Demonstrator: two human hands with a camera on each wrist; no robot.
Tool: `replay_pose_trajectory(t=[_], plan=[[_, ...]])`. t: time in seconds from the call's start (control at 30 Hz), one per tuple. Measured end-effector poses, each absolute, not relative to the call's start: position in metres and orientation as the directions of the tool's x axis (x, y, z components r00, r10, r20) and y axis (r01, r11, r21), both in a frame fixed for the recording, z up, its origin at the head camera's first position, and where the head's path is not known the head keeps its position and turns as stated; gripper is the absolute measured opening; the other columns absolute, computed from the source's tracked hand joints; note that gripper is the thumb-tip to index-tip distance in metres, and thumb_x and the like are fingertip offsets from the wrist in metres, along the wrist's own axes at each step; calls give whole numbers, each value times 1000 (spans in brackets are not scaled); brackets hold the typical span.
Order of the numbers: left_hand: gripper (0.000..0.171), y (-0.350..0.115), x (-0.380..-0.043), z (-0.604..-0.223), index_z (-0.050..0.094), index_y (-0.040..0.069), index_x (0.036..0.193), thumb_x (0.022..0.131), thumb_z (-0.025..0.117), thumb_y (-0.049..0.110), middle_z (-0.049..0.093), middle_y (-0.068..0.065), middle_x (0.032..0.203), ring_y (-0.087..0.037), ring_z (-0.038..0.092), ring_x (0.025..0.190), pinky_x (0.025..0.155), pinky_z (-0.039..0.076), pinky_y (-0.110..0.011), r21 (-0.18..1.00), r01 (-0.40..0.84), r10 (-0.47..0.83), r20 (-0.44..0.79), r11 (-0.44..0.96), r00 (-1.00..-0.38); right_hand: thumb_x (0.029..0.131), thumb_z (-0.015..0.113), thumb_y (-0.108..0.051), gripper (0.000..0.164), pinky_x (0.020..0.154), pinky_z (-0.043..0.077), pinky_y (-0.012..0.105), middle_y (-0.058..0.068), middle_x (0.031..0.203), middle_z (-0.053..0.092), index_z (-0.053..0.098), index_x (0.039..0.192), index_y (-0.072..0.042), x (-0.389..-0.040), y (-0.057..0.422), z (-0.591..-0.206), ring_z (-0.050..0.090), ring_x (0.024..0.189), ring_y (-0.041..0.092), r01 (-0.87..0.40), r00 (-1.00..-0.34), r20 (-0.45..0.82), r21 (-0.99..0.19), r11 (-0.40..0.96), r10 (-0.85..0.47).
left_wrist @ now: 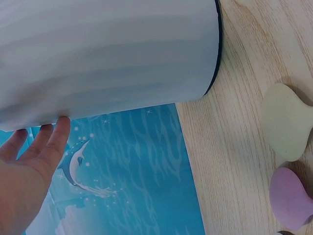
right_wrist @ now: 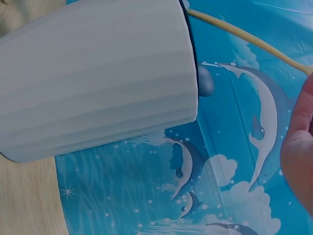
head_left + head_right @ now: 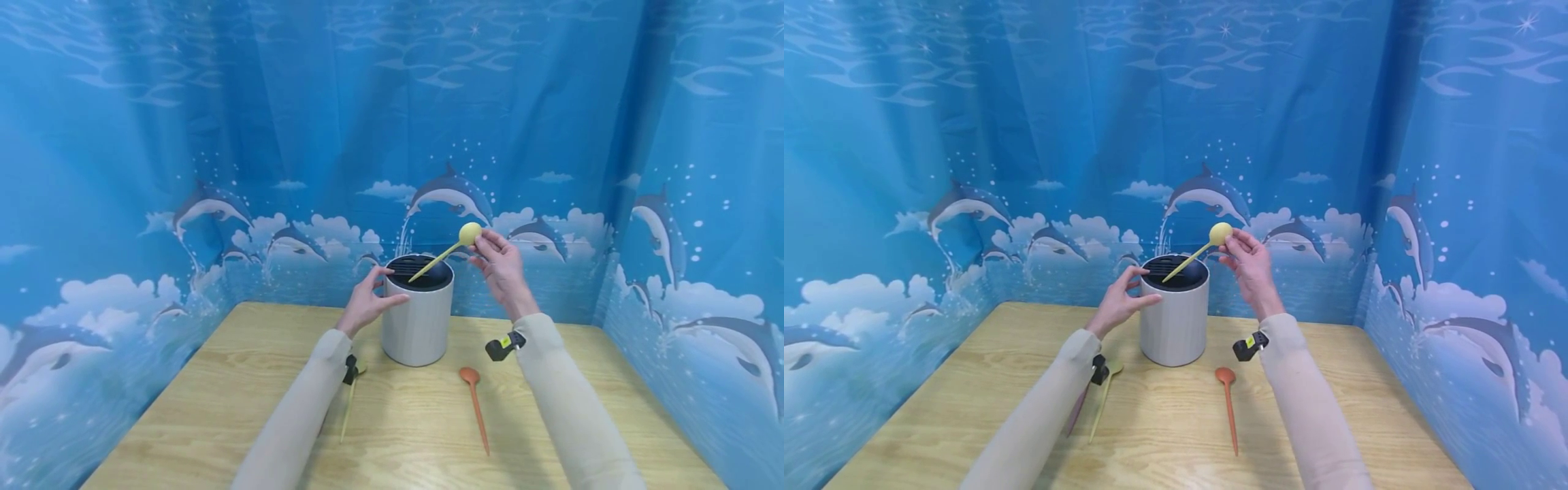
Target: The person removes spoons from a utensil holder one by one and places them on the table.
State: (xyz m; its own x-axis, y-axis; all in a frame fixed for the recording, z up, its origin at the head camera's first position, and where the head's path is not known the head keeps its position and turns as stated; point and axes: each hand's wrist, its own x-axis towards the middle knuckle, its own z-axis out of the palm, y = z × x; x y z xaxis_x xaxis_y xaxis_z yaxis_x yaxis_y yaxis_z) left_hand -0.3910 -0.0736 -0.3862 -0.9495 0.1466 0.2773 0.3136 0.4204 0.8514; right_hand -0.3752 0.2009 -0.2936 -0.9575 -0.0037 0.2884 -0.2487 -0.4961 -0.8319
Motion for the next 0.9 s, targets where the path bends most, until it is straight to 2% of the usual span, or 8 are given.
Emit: replay_pose_trajectory(t=[0.17, 0.4, 0.47, 0.67, 0.9], plan=[[76, -73, -392, -387, 48, 33, 133, 70, 78, 64, 36, -3, 157, -34, 43, 138, 103, 45, -59, 847, 313, 142, 279, 429, -950, 94, 62, -5, 21, 73, 59, 20, 4, 90, 68, 61, 114, -10, -375, 208, -294, 68, 75, 11, -231, -957, 289, -772, -591, -3], [75, -72, -393, -388, 48, 33, 133, 71, 78, 63, 37, -4, 157, -34, 43, 138, 103, 45, -60, 846, 315, 138, 283, 430, -949, 96, 59, -6, 45, 76, 59, 22, 5, 96, 61, 45, 138, -12, -374, 216, -294, 63, 74, 11, -252, -947, 321, -707, -660, 18], [75, -72, -393, -387, 48, 33, 133, 71, 78, 63, 36, -4, 157, -34, 43, 138, 103, 44, -61, 847, 316, 140, 283, 427, -949, 97, 58, -6, 42, 77, 59, 22, 6, 97, 60, 47, 137, -12, -373, 218, -294, 63, 74, 10, -258, -945, 326, -681, -685, 32], [75, -73, -393, -387, 48, 34, 132, 70, 77, 65, 36, -3, 157, -34, 42, 139, 103, 45, -60, 848, 312, 144, 276, 430, -950, 96, 58, -6, 17, 78, 59, 22, 7, 96, 62, 64, 112, -8, -370, 224, -296, 62, 74, 10, -234, -947, 320, -652, -721, 18], [77, -74, -392, -387, 48, 33, 132, 69, 77, 66, 36, -4, 157, -34, 43, 139, 103, 44, -61, 849, 320, 147, 284, 420, -947, 95, 62, -6, 16, 77, 59, 21, 4, 103, 65, 71, 107, -8, -371, 226, -305, 62, 79, 10, -261, -951, 308, -734, -627, 35]])
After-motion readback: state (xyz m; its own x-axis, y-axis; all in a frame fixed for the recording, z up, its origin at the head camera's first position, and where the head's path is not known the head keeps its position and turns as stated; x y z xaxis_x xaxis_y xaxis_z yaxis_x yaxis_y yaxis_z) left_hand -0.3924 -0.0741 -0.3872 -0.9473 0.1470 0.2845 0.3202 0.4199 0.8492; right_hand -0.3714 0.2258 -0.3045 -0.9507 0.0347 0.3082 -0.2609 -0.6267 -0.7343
